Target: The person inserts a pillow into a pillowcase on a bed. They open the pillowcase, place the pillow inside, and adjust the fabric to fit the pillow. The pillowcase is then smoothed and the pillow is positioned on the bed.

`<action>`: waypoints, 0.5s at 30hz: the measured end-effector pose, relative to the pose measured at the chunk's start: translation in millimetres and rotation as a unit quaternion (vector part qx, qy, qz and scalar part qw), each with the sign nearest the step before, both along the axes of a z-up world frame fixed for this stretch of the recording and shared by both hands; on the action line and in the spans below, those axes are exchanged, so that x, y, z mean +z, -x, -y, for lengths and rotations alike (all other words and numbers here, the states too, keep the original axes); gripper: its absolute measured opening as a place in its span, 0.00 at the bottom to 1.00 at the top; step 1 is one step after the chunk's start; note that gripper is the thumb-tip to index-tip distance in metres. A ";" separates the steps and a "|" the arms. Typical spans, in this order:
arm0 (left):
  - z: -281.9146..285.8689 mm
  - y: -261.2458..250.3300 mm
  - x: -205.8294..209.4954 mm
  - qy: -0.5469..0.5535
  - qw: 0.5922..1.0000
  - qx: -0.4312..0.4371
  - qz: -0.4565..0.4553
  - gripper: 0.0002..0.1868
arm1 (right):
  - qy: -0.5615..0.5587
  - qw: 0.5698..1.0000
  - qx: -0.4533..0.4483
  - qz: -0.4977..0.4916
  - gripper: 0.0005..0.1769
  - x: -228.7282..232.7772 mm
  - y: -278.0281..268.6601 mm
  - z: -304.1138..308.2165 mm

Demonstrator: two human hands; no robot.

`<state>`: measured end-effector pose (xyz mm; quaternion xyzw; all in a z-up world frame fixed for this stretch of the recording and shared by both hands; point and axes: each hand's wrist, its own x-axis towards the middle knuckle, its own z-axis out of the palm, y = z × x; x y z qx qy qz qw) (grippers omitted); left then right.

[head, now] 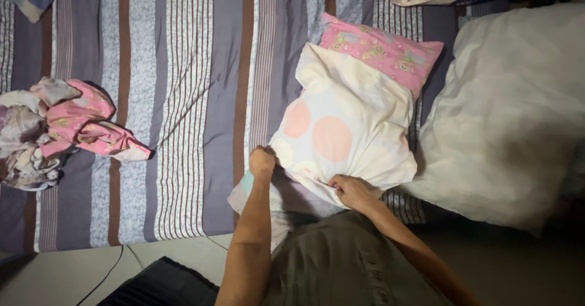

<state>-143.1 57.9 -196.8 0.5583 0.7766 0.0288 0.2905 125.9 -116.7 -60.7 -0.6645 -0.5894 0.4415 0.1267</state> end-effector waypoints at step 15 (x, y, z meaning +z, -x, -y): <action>-30.2 -108.5 151.9 -0.291 0.895 -0.240 0.236 0.10 | -0.332 0.916 -0.158 0.161 0.21 92.0 -20.6 -43.5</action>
